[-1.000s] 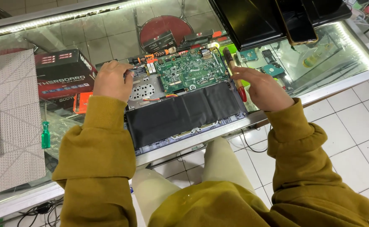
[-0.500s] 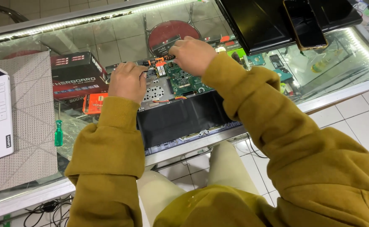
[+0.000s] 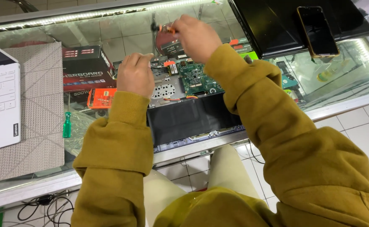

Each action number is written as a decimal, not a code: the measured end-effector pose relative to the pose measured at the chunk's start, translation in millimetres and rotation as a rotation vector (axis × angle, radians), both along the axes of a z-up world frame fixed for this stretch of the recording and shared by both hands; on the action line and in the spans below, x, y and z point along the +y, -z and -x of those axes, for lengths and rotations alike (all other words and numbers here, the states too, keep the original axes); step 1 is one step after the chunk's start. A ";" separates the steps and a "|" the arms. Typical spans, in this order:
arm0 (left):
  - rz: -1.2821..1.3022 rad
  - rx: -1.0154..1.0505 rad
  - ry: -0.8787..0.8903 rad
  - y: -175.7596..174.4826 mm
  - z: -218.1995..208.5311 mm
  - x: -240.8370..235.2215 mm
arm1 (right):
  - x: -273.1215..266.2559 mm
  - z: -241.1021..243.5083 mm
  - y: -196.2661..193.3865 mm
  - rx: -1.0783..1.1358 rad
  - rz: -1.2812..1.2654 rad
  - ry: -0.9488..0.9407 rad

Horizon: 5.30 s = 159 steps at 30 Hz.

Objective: The person places a laptop battery into the chassis, secures it with a screwdriver, and then uses a brush to clean the battery and surrounding areas. The person handles the battery, screwdriver, and brush while working on the disassembled laptop.

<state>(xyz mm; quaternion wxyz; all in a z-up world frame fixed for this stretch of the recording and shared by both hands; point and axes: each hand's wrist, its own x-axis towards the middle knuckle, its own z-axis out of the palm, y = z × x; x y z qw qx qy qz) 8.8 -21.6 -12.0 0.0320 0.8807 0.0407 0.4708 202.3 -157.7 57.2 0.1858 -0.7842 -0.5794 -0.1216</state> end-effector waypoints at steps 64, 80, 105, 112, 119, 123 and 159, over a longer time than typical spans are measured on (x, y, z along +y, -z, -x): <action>0.951 0.618 -0.311 -11.1 21.7 53.5 | 42.7 103.9 4.2 0.968 -0.193 -0.066; 0.704 0.443 -0.141 -5.4 18.8 50.1 | 51.5 93.7 7.9 0.636 -0.102 -0.192; 0.737 0.165 -0.021 -31.5 20.4 22.8 | 40.6 98.3 13.4 0.159 -0.444 -0.379; 0.648 0.121 -0.080 -30.2 21.4 22.7 | 44.4 101.7 6.7 0.081 -0.600 -0.412; 0.578 0.073 0.009 -24.8 19.5 26.1 | 42.6 105.6 -0.4 0.195 -0.622 -0.413; 0.605 0.085 -0.040 -25.9 17.7 23.1 | 38.4 108.7 5.4 0.275 -0.592 -0.347; 0.547 0.276 -0.171 -17.7 23.4 30.1 | 36.6 110.4 1.8 0.184 -0.613 -0.316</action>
